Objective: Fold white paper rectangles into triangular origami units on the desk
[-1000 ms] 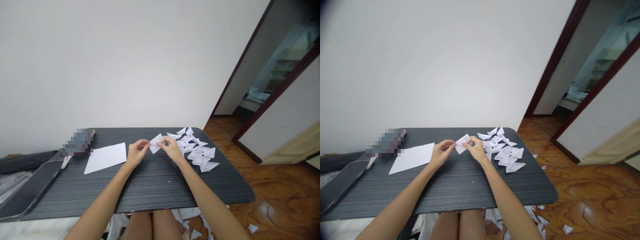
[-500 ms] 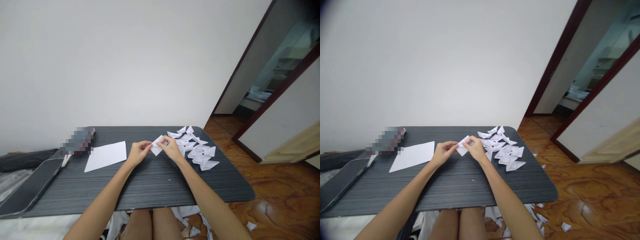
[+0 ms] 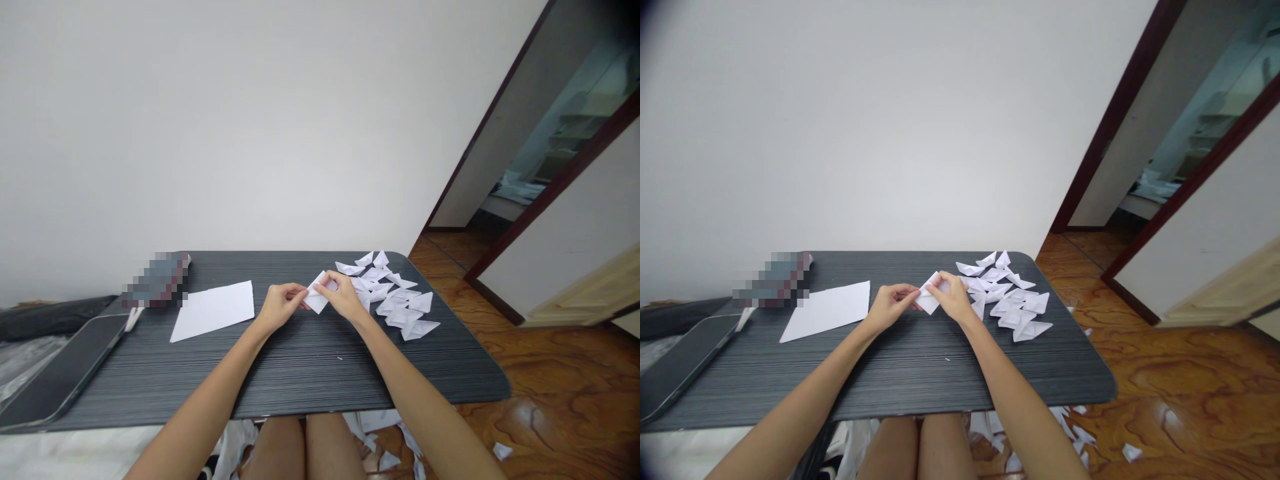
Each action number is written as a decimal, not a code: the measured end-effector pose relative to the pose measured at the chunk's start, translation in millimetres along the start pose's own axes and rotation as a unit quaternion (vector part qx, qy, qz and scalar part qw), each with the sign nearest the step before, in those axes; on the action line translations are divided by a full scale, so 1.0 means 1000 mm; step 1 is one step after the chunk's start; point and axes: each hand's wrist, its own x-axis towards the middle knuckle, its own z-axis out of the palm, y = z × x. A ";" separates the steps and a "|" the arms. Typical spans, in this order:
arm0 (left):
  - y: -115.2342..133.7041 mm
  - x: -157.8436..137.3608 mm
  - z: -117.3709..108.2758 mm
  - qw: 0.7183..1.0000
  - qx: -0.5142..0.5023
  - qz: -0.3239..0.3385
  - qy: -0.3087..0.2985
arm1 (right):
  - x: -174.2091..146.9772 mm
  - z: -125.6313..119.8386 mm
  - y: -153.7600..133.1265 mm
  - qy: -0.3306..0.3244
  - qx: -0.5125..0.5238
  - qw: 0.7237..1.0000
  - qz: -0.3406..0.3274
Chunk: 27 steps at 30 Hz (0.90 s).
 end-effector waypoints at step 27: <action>0.001 -0.002 -0.011 0.968 0.175 0.176 -0.029 | 0.005 -0.007 0.007 -0.070 0.235 0.962 0.121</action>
